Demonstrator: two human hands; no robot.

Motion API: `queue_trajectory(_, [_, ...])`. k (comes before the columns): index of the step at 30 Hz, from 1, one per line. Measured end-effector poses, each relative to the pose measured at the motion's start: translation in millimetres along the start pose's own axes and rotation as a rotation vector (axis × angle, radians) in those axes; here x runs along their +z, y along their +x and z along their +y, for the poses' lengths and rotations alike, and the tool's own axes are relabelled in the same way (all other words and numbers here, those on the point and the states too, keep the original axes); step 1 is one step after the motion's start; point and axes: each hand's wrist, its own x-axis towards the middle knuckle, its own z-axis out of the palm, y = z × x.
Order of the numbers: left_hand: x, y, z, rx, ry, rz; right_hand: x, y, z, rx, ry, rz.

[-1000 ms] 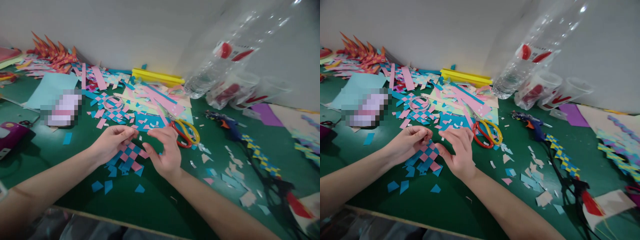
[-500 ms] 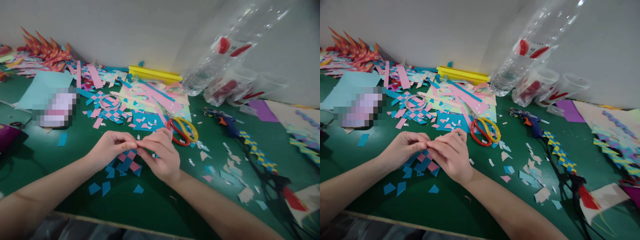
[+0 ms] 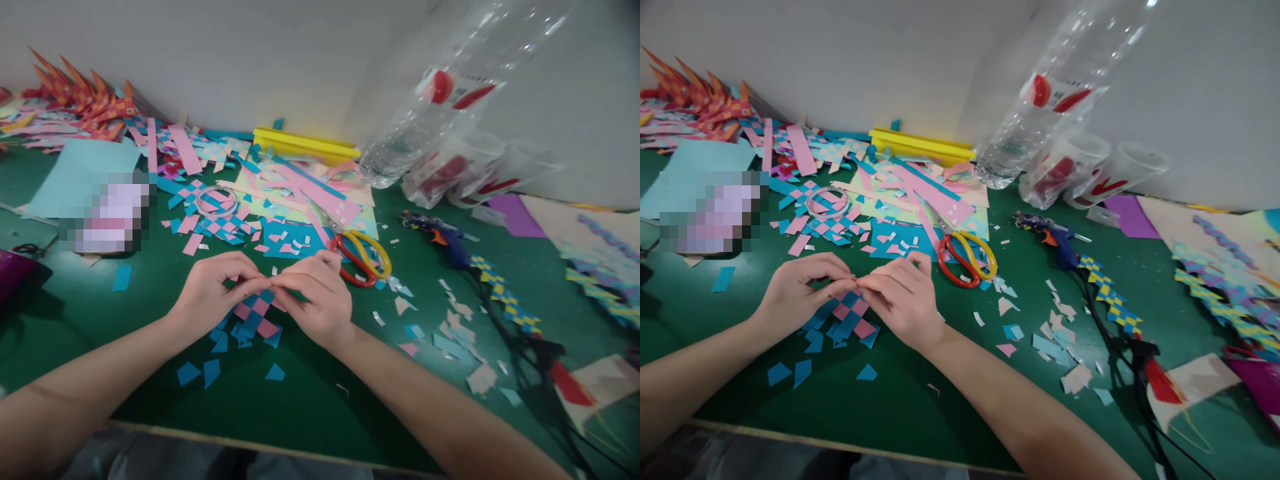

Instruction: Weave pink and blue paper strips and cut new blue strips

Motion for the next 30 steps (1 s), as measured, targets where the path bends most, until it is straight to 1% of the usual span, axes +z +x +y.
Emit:
queue_trajectory(2, [-0.6,1,0,0.036,0.05,-0.003,0,1,-1,-0.002,-0.044,-0.019])
queue_trajectory(5, [-1.3,4,-2,0.017,0.061,-0.041,1,2,0,0.035,-0.082,-0.013])
queue_trajectory(8, [-2.6,7,-7,-0.018,0.034,-0.049,2,2,3,0.112,-0.044,0.017])
queue_trajectory(12, [-4.8,9,-11,-0.052,0.011,-0.048,5,0,9,0.236,0.011,-0.014])
queue_trajectory(15, [-5.8,9,-10,-0.078,0.026,-0.043,6,0,11,0.277,0.015,-0.029])
queue_trajectory(19, [-6.0,9,-9,-0.081,0.045,-0.048,7,0,13,0.293,0.01,-0.054])
queue_trajectory(22, [-5.8,9,-9,-0.079,0.045,-0.062,7,1,15,0.317,0.026,-0.044])
queue_trajectory(27, [-5.7,8,-9,-0.113,0.041,-0.074,5,3,11,0.454,0.116,-0.014])
queue_trajectory(28, [-5.7,8,-9,-0.118,0.032,-0.073,5,3,10,0.468,0.104,-0.007])
queue_trajectory(30, [-5.9,7,-10,-0.114,0.018,-0.072,5,3,8,0.447,0.071,0.007])
